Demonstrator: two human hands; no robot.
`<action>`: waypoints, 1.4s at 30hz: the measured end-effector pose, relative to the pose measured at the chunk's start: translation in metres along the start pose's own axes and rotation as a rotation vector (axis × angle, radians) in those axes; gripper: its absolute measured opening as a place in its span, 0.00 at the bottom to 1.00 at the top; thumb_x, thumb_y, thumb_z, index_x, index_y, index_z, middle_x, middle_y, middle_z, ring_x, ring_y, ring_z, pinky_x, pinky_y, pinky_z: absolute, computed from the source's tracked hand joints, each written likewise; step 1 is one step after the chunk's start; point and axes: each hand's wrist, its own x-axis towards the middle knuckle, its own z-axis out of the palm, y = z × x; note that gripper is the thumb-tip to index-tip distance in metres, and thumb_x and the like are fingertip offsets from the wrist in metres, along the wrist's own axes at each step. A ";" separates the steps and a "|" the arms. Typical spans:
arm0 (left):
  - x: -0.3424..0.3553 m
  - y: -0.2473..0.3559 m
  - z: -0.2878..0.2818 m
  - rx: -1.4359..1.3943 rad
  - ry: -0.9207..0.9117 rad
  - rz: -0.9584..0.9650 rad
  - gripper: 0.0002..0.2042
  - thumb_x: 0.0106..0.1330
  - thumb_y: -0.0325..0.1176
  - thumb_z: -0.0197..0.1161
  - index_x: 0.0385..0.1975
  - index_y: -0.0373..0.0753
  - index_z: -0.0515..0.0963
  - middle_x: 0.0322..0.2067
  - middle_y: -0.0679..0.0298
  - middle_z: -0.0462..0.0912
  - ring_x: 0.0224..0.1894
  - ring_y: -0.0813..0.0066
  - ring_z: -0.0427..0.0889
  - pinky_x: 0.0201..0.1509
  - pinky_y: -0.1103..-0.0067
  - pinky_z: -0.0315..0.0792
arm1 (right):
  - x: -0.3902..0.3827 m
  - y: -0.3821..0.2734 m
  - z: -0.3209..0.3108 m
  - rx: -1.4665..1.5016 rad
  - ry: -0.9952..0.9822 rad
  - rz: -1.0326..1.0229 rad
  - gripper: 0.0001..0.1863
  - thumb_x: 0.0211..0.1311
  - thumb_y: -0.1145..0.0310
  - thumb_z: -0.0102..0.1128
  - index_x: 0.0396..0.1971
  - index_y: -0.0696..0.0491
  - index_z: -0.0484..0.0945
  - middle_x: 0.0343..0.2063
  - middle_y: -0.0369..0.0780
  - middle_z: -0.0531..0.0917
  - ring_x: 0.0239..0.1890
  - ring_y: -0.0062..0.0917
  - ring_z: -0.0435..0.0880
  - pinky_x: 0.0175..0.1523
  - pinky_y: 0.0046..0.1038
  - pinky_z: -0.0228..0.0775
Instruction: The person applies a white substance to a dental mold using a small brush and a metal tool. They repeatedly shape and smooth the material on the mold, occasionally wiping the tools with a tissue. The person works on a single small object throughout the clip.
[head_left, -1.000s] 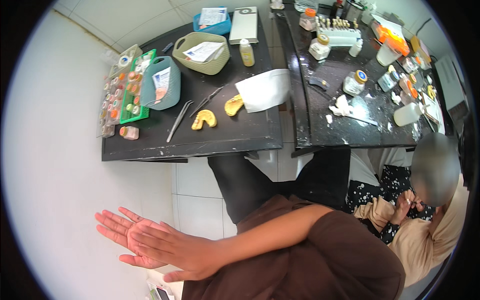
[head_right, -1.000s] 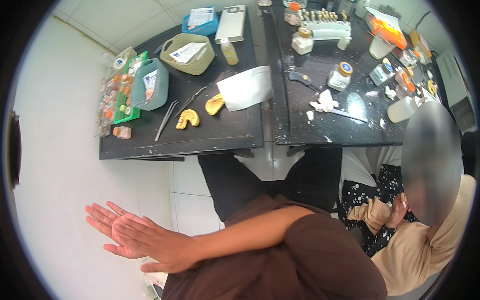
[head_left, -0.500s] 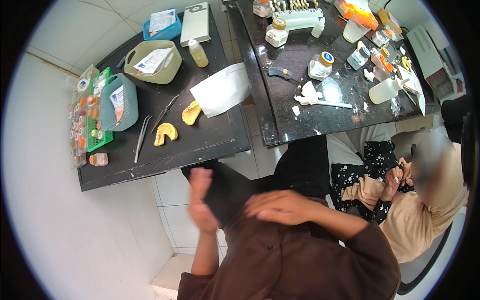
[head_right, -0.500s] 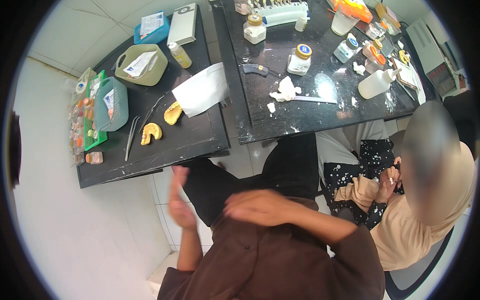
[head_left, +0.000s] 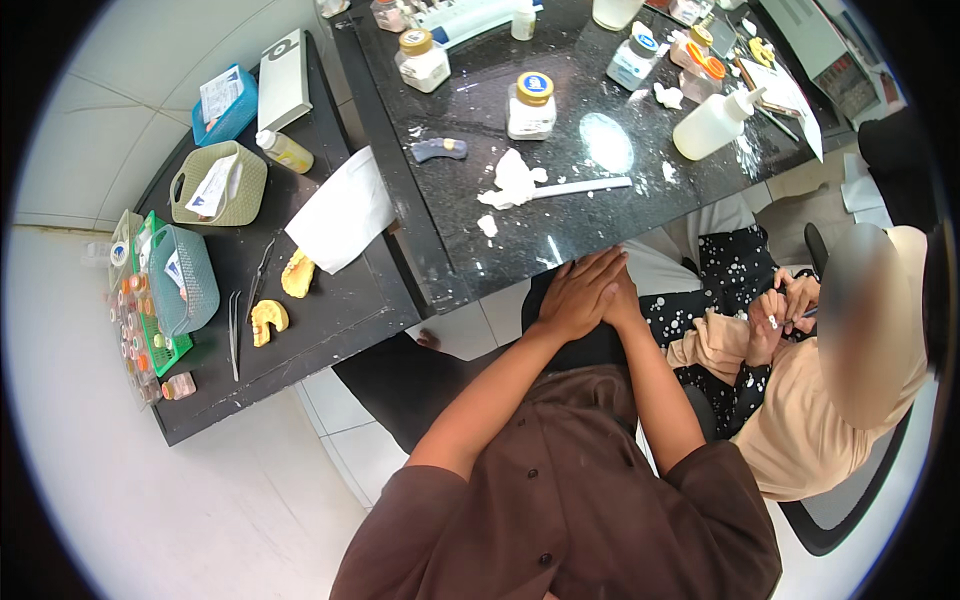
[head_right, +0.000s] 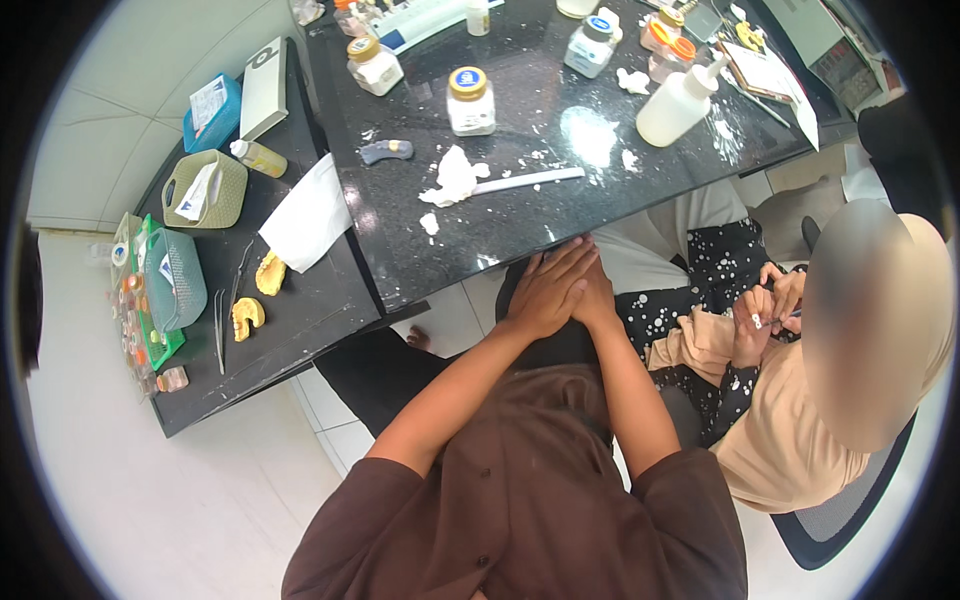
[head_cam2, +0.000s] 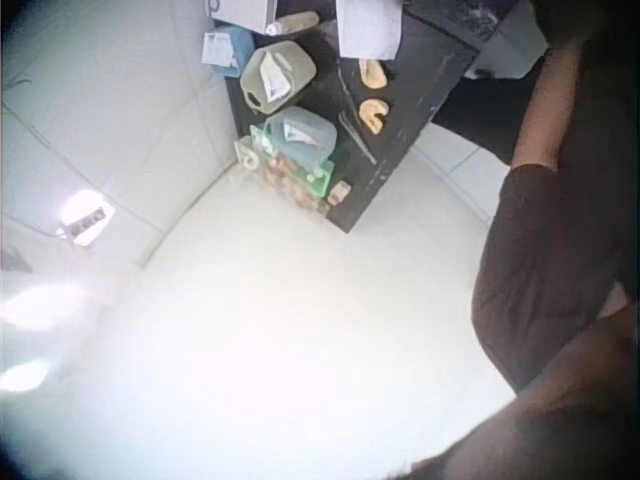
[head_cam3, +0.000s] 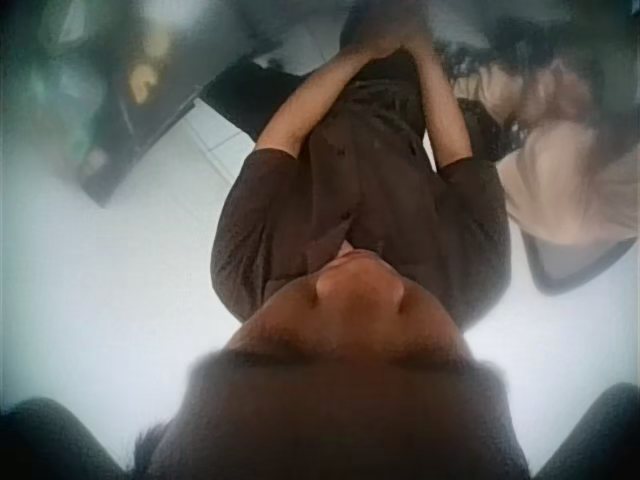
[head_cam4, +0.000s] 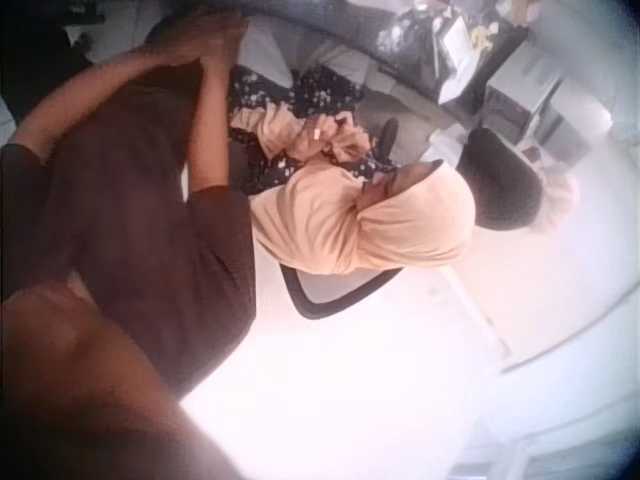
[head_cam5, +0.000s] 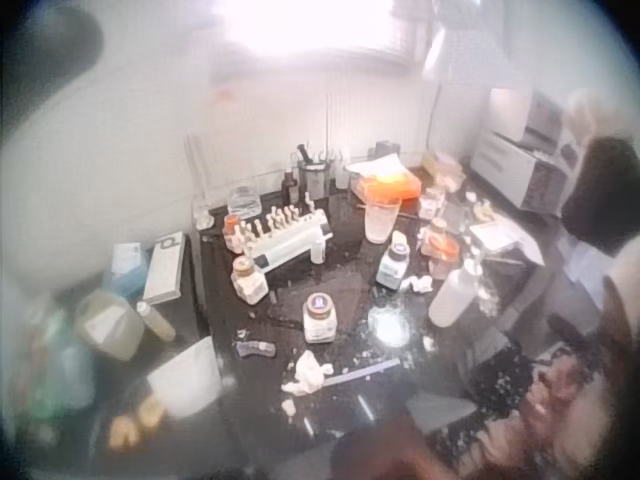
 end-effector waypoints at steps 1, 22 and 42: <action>-0.003 -0.004 0.011 0.008 0.061 0.023 0.29 0.73 0.43 0.45 0.74 0.49 0.54 0.75 0.62 0.49 0.77 0.63 0.46 0.76 0.54 0.38 | 0.010 0.000 -0.005 0.028 -0.081 0.038 0.36 0.65 0.50 0.54 0.69 0.52 0.60 0.69 0.50 0.60 0.69 0.48 0.62 0.65 0.39 0.66; -0.180 -0.029 -0.031 -0.489 -0.670 -0.356 0.44 0.72 0.63 0.43 0.75 0.42 0.33 0.76 0.57 0.25 0.78 0.60 0.24 0.78 0.60 0.30 | -0.066 -0.093 -0.032 -0.337 0.068 -0.212 0.28 0.63 0.45 0.56 0.61 0.38 0.75 0.72 0.42 0.59 0.76 0.36 0.48 0.70 0.67 0.34; -0.072 -0.030 0.024 0.041 0.116 -0.039 0.39 0.67 0.58 0.53 0.75 0.49 0.50 0.74 0.47 0.42 0.76 0.46 0.39 0.77 0.53 0.33 | -0.139 -0.043 -0.030 -0.038 -0.043 -0.139 0.33 0.75 0.57 0.40 0.74 0.54 0.50 0.73 0.58 0.45 0.75 0.53 0.43 0.75 0.47 0.37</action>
